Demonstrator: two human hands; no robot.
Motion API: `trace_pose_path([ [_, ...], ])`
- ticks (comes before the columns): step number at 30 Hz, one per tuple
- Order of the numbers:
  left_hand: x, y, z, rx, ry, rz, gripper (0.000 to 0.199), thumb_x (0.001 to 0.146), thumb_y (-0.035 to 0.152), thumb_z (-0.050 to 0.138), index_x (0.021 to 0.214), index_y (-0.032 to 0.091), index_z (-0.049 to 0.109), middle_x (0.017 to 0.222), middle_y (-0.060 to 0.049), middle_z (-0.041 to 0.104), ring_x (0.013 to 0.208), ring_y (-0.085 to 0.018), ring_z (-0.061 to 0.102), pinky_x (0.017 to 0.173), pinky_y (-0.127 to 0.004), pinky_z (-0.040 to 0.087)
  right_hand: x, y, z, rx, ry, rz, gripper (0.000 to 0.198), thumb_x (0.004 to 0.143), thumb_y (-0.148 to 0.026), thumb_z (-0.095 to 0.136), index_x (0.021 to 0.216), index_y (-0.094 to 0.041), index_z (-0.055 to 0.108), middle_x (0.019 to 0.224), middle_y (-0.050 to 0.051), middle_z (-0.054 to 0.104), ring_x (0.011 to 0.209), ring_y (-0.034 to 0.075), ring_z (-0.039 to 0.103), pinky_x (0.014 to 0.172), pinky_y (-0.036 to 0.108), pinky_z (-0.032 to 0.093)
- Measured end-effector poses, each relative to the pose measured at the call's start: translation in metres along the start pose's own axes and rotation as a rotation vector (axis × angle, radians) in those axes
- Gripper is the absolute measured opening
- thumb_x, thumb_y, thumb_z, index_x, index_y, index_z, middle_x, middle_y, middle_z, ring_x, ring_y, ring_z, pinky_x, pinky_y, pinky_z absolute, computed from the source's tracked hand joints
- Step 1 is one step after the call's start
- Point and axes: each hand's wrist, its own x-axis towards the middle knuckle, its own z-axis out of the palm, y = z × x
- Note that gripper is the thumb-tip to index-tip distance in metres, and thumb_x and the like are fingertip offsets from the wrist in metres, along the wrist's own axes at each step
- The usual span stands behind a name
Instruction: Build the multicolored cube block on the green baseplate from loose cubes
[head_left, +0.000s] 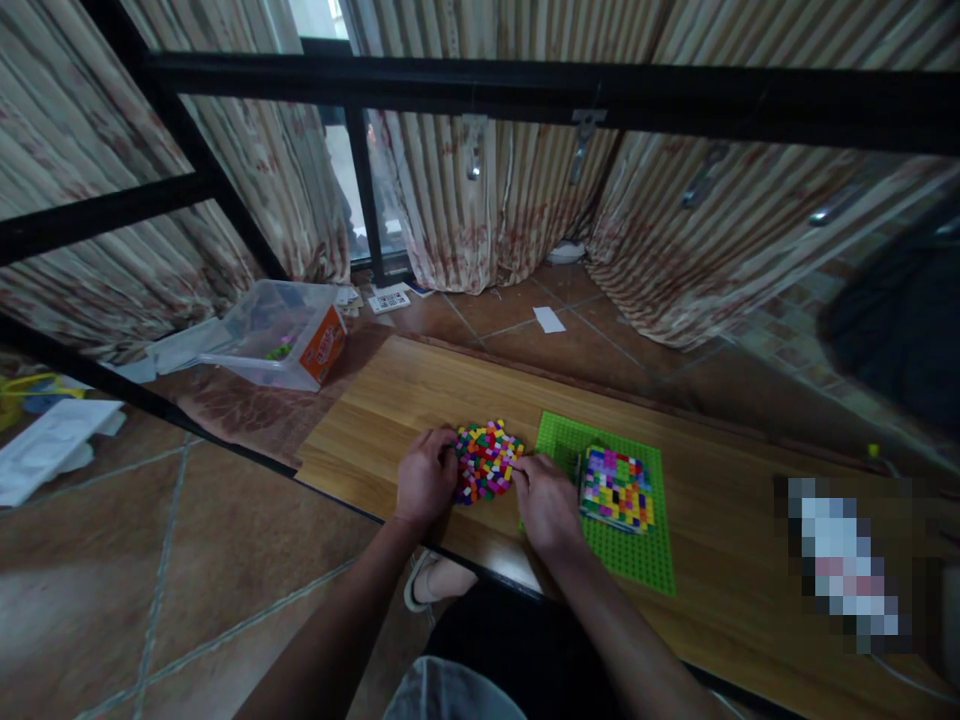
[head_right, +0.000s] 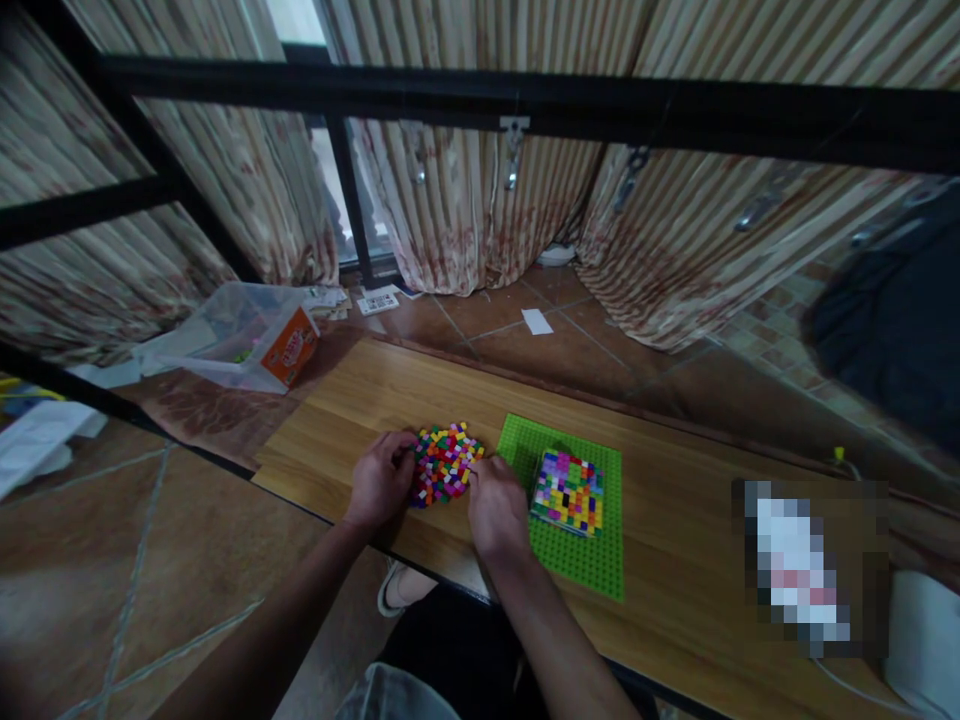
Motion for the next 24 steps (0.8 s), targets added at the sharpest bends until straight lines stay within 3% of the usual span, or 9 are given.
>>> trace_pose_path([
  [4,0.001,-0.003,0.001,0.016,0.0,-0.012,0.019,0.084,0.016,0.048,0.096,0.021,0.062,0.095,-0.005,0.066,0.089,-0.02,0.063,0.081,-0.03,0.05,-0.003,-0.008,-0.008,0.007,-0.015,0.023,0.024,0.091,-0.015,0.043,0.082,-0.021,0.064,0.084,0.007,0.064,0.078,0.022,0.06,0.071,0.033,0.046],
  [9,0.003,-0.005,0.002,0.023,0.008,-0.009,0.018,0.083,0.018,0.049,0.095,0.022,0.062,0.096,-0.005,0.067,0.09,-0.02,0.064,0.082,-0.031,0.05,-0.022,-0.012,-0.055,0.166,0.101,0.012,0.021,0.094,-0.023,0.044,0.086,-0.022,0.064,0.087,0.006,0.065,0.081,0.02,0.062,0.074,0.031,0.047],
  [13,0.004,-0.005,0.002,0.025,0.008,-0.011,0.019,0.082,0.018,0.049,0.094,0.021,0.063,0.094,-0.006,0.067,0.089,-0.021,0.064,0.081,-0.031,0.051,-0.04,0.026,-0.096,0.187,0.238,0.21,0.017,0.09,-0.033,0.051,0.091,-0.023,0.065,0.09,0.005,0.067,0.079,0.02,0.063,0.072,0.031,0.048],
  [17,0.006,-0.005,0.0,-0.003,0.002,-0.036,0.017,0.083,0.022,0.049,0.093,0.02,0.063,0.092,-0.006,0.067,0.085,-0.021,0.064,0.078,-0.033,0.051,-0.048,0.075,-0.119,0.161,0.32,0.397,0.023,0.085,-0.041,0.055,0.088,-0.021,0.067,0.085,0.007,0.069,0.074,0.022,0.064,0.067,0.033,0.047],
  [21,0.003,-0.002,-0.007,-0.074,0.083,-0.039,0.017,0.085,0.027,0.051,0.093,0.019,0.064,0.094,-0.006,0.065,0.091,-0.021,0.063,0.081,-0.032,0.052,-0.044,0.097,-0.124,0.204,0.328,0.429,0.024,0.084,-0.042,0.055,0.087,-0.022,0.068,0.086,0.007,0.071,0.078,0.023,0.065,0.07,0.034,0.047],
  [24,0.004,0.016,-0.014,-0.073,0.17,0.001,0.016,0.085,0.028,0.053,0.092,0.019,0.064,0.096,-0.006,0.063,0.088,-0.02,0.063,0.081,-0.032,0.052,-0.036,0.103,-0.121,0.247,0.292,0.385,0.024,0.084,-0.042,0.055,0.086,-0.022,0.068,0.085,0.005,0.07,0.076,0.021,0.064,0.07,0.033,0.048],
])
